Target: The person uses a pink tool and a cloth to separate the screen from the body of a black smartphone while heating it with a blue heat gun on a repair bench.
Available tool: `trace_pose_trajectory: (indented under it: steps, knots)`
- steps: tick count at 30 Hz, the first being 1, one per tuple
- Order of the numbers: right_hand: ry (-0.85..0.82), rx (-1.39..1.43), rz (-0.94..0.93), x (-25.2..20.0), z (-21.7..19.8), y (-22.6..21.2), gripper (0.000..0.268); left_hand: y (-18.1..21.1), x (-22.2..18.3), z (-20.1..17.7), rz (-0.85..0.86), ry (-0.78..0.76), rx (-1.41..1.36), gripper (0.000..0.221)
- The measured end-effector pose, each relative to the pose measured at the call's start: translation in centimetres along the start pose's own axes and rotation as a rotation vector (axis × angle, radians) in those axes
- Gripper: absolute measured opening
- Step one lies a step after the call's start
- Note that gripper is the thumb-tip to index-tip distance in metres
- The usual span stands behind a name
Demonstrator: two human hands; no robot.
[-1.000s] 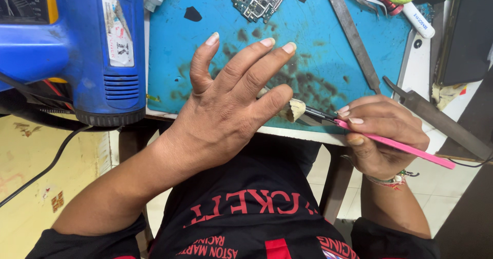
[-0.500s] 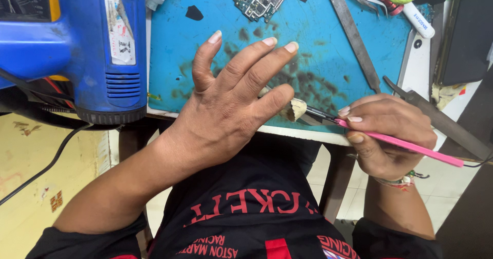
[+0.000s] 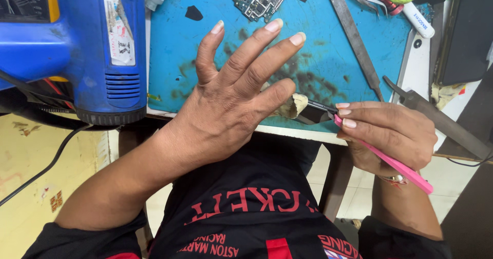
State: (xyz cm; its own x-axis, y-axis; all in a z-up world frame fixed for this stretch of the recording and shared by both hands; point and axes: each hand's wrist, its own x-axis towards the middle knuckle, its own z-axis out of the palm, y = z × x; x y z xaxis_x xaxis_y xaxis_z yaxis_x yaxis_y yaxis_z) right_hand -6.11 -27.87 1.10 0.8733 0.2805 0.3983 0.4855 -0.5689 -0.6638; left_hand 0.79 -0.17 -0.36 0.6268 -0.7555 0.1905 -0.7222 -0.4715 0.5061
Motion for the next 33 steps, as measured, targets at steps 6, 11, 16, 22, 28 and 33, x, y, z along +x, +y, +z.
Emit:
trace_pose_trajectory:
  steps: [6, 11, 16, 22, 28, 33]
  knots:
    - [-0.020, -0.033, -0.049, 0.8, -0.2, 0.0, 0.015, 0.0, 0.1, -0.1, -0.010, -0.012, 0.017, 0.024]
    - [-0.028, -0.027, -0.077, 1.3, -0.1, 0.2, 0.015, -0.1, 0.1, -0.1, -0.007, -0.011, 0.036, 0.018]
    - [-0.029, 0.053, -0.027, 1.6, -0.1, 0.6, 0.013, 0.0, 0.2, -0.3, -0.025, -0.019, 0.017, 0.024]
    - [-0.095, 0.283, 0.200, 2.4, -1.0, 2.7, 0.012, -0.6, 1.7, -1.4, -0.052, -0.089, -0.129, 0.050]
    - [-0.198, 0.358, 0.278, 3.6, -1.1, 5.7, 0.014, -2.0, 3.8, -1.8, -0.129, -0.198, -0.220, 0.061]
    - [-0.243, 0.274, 0.232, 4.1, -0.7, 6.3, 0.018, -2.7, 4.1, -1.2, -0.188, -0.251, -0.266, 0.065]
